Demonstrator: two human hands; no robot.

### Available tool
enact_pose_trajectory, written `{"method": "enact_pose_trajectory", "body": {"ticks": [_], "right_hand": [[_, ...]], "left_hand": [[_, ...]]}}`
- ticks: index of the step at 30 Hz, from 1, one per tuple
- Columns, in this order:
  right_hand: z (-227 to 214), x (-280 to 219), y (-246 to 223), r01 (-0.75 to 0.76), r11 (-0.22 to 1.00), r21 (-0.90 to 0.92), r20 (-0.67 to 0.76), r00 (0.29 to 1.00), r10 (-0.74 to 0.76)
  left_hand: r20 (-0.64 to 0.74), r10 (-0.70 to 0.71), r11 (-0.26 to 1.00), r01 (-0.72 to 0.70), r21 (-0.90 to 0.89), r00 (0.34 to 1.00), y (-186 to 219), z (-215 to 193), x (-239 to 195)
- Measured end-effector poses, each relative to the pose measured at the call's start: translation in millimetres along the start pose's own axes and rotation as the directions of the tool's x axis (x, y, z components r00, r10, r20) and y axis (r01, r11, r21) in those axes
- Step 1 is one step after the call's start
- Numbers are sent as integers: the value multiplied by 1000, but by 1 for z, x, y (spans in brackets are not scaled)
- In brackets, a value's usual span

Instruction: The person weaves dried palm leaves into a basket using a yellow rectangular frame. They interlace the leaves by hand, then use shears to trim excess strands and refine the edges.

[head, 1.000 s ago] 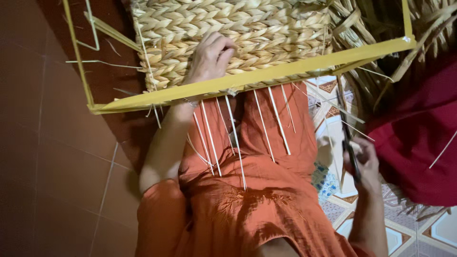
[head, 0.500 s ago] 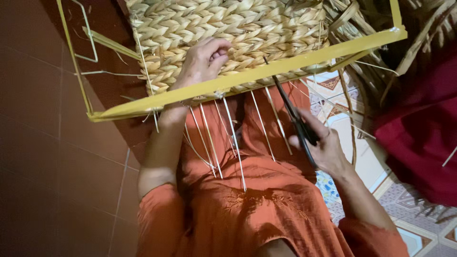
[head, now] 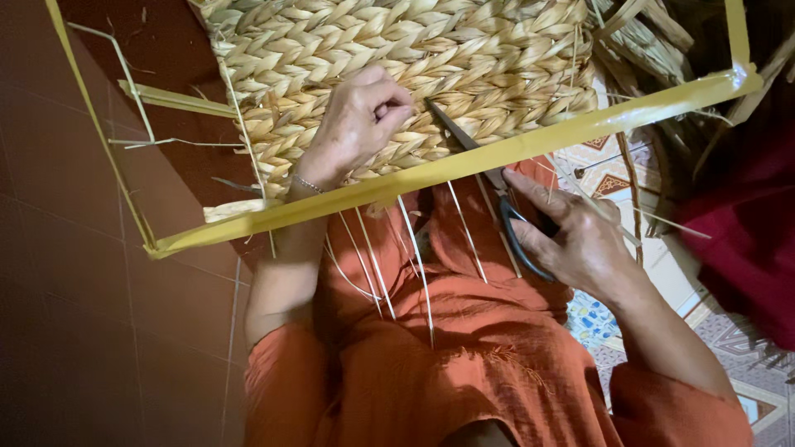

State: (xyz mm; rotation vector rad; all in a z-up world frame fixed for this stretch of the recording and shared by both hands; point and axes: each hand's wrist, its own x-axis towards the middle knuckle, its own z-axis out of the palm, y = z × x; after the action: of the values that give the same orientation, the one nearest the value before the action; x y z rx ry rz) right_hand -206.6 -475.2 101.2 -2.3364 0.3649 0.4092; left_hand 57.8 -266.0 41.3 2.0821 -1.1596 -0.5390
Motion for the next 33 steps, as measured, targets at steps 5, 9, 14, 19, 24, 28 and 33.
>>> {"method": "enact_pose_trajectory", "body": {"ticks": [5, 9, 14, 19, 24, 28, 33], "right_hand": [[-5, -6, 5, 48, 987, 153, -13, 999, -46], [-4, -8, 1, -49, 990, 133, 40, 998, 44], [-5, -3, -8, 130, 992, -2, -108, 986, -129], [-8, 4, -18, 148, 962, -228, -46, 986, -162], [-19, 4, -20, 188, 963, -194, -45, 979, -201], [-14, 7, -19, 172, 851, -497, 104, 985, -139], [0, 7, -16, 188, 910, -369, -20, 978, -210]], "left_hand": [[-58, -1, 1000, 2, 7, 998, 0, 8, 2], [-150, -40, 995, 53, 86, 988, 4, 18, -1], [-226, -16, 998, 31, 62, 974, 9, 26, -7], [-200, -34, 999, 34, -3, 979, 14, 15, -18], [-154, -33, 996, 20, -81, 988, 15, 9, -16], [-140, -16, 1000, 12, -26, 990, 16, 7, -14], [-112, -21, 1000, 19, -24, 993, 18, 5, -12]]}}
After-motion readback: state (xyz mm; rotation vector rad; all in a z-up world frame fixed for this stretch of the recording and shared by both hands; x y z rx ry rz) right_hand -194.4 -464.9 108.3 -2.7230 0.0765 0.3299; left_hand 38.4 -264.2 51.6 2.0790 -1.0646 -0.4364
